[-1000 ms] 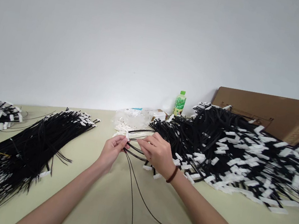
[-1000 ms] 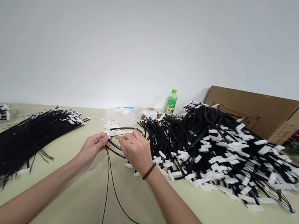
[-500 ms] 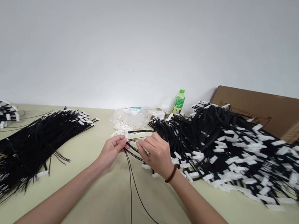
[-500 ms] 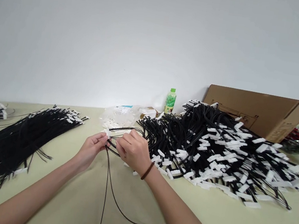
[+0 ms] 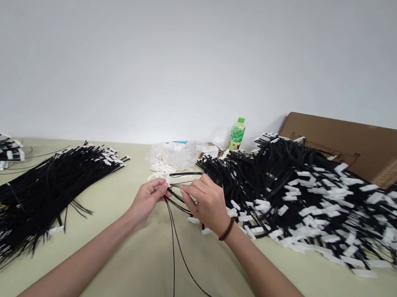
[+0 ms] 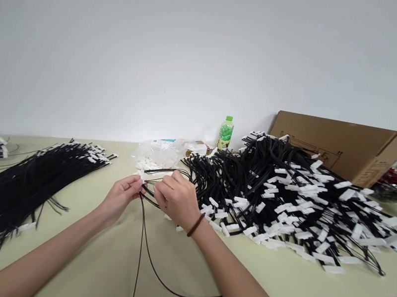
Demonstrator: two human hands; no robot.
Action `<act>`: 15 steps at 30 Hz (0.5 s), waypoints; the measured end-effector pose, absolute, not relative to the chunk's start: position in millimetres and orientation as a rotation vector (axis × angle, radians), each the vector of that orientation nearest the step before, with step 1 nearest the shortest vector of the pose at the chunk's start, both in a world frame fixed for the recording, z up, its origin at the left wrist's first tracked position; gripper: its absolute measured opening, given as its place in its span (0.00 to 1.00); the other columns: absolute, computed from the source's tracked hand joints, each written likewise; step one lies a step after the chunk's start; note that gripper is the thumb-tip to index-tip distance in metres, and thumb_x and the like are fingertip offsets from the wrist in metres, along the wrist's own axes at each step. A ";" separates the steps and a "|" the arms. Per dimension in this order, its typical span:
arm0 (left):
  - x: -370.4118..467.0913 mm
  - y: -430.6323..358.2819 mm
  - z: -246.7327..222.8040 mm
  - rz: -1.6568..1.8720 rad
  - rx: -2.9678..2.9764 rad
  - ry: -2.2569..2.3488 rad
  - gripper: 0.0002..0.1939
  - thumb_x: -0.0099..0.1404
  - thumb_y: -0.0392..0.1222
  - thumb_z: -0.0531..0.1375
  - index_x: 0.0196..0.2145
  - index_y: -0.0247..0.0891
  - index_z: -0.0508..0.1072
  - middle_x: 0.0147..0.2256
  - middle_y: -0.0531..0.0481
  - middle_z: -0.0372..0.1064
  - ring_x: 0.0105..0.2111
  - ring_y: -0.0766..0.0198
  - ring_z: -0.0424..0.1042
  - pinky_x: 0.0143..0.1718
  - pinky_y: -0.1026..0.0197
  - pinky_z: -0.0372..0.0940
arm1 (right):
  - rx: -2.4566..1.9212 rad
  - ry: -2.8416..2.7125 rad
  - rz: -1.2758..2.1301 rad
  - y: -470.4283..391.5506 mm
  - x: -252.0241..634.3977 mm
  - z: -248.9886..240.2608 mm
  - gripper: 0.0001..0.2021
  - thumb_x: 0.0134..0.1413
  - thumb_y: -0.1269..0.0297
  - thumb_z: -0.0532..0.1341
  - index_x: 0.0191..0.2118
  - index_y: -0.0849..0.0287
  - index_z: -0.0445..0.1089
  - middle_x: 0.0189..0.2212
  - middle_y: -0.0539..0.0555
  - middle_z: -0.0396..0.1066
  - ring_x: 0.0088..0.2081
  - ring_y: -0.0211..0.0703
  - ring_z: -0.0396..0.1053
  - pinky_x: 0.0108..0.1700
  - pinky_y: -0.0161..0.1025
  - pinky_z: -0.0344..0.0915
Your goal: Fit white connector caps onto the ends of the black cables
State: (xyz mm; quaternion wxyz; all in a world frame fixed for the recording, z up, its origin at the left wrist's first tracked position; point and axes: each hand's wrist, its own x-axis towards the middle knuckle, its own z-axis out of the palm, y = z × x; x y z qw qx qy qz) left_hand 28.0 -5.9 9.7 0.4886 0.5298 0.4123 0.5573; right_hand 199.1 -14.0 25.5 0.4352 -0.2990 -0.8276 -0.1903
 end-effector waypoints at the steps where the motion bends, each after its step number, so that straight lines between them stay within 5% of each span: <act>1: 27.9 -6.0 9.9 1.354 1.293 1.005 0.16 0.48 0.52 0.64 0.26 0.35 0.72 0.21 0.51 0.66 0.25 0.65 0.64 0.29 0.65 0.59 | -0.738 -2.062 -0.460 -13.8 199.1 25.4 0.12 0.57 0.70 0.53 0.25 0.59 0.68 0.21 0.52 0.63 0.28 0.40 0.55 0.31 0.36 0.54; 15: 28.3 -10.6 13.2 1.286 1.356 1.034 0.16 0.50 0.52 0.62 0.27 0.35 0.71 0.22 0.52 0.66 0.27 0.65 0.64 0.31 0.65 0.59 | -0.637 -2.066 -0.282 -6.6 200.3 18.8 0.10 0.58 0.71 0.52 0.28 0.61 0.67 0.22 0.51 0.63 0.27 0.39 0.55 0.32 0.36 0.54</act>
